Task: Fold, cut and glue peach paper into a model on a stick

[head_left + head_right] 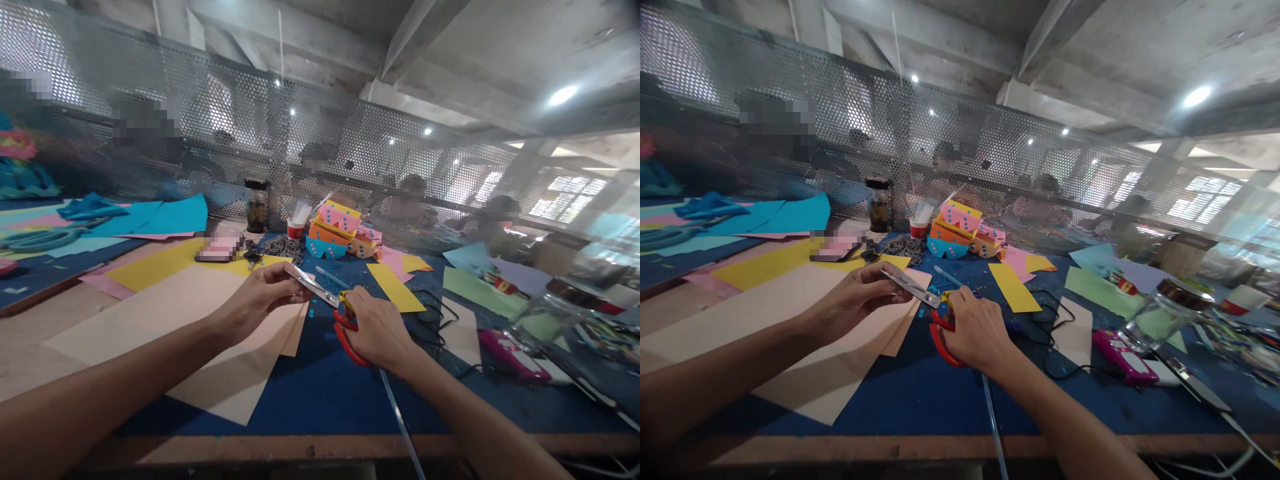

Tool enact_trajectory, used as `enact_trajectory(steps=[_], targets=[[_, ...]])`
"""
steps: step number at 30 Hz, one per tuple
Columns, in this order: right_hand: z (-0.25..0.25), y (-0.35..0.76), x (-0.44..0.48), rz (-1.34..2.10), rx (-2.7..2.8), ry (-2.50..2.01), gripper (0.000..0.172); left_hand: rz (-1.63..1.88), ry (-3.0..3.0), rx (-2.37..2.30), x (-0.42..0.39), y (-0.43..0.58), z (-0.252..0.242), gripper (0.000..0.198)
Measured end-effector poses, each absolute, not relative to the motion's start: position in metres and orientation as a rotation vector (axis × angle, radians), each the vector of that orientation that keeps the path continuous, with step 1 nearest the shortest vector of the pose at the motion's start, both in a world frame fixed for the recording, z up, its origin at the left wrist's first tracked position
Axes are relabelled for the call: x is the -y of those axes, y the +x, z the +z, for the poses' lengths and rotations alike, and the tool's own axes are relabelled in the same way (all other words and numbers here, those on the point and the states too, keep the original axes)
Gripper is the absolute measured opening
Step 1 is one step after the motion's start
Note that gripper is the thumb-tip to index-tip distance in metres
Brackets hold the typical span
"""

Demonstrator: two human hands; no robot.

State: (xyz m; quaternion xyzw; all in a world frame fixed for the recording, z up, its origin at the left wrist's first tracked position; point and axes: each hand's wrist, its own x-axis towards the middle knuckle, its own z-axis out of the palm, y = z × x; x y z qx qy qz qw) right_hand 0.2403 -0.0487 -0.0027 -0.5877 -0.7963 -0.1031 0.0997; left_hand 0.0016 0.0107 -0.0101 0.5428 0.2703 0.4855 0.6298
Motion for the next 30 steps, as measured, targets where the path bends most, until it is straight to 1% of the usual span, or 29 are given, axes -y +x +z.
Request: enact_trajectory(steps=[8,15,30], targets=[[-0.0035,0.2411,0.0498,-0.303,2.347,-1.707,0.018,1.114,1.231,-0.625,-0.0093,0.0017,-0.0094,0.021],[-0.0047,0.2412,0.0497,-0.274,2.330,-1.700,0.013,1.111,1.239,-0.611,-0.0108,0.0028,-0.0104,0.019],[-0.0053,0.2423,0.0500,-0.302,2.302,-1.697,0.015,1.105,1.215,-0.610,-0.0129,0.0030,-0.0117,0.022]])
